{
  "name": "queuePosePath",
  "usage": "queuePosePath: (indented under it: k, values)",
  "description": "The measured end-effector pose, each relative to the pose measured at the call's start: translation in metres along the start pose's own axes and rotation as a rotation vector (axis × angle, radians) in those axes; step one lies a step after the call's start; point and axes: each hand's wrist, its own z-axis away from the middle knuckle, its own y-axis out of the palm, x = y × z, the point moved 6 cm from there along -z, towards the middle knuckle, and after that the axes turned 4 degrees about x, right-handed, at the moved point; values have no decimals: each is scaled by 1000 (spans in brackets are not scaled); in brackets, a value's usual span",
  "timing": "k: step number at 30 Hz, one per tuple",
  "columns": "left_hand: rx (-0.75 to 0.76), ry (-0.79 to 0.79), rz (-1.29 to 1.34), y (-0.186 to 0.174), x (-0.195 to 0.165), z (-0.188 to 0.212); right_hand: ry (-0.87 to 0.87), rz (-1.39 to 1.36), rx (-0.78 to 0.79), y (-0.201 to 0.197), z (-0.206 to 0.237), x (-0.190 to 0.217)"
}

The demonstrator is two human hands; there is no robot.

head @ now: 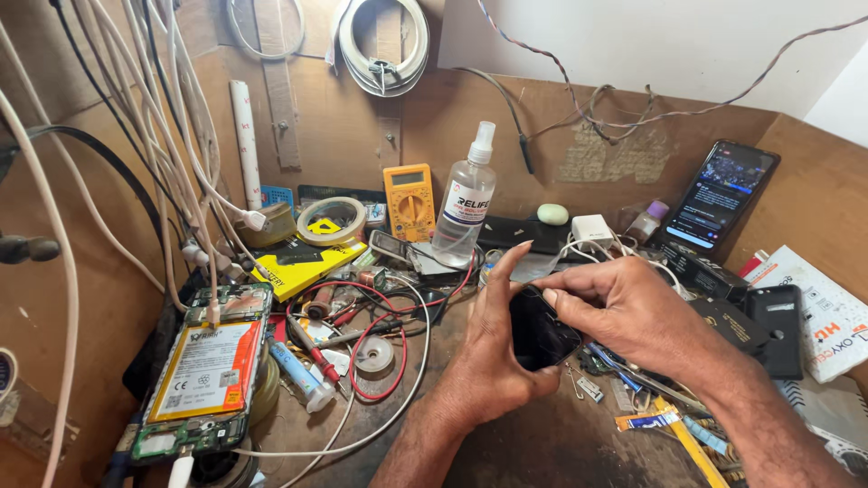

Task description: The person works on a smartphone at a cluttered repair bench, prying along the edge of the phone's back cover with a small tool, testing the phone's flashlight, and working the back cover off the body. They then hold the opened phone and pick up a screwdriver near the exposed internals.

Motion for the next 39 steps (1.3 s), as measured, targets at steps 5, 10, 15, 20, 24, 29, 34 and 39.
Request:
queuePosePath:
  k: [5,10,15,20,24,29,34,39]
  values:
    - [-4,-1,-40,0,1,2,-7,-32,-27,0,-4,2]
    - [14,-24,-47,2,2,1,18,-74,-12,0,-6,-3]
    - [51,-86,-64,8,8,0,14,-71,-88,-5,-3,-17]
    - [64,-276,-111,6,32,0,130,4,-251,-21,9,-41]
    - [-220,-419,53,-7,56,-2,29,-411,-444,-30,26,-57]
    - [-306,-807,697,4,101,13,-27,-136,-717,17,68,-60]
    - [-501,-621,514,-12,115,14,-128,-326,-660,70,76,-59]
    - [-538,-555,367,-7,121,12,-153,-240,-707,65,83,-59]
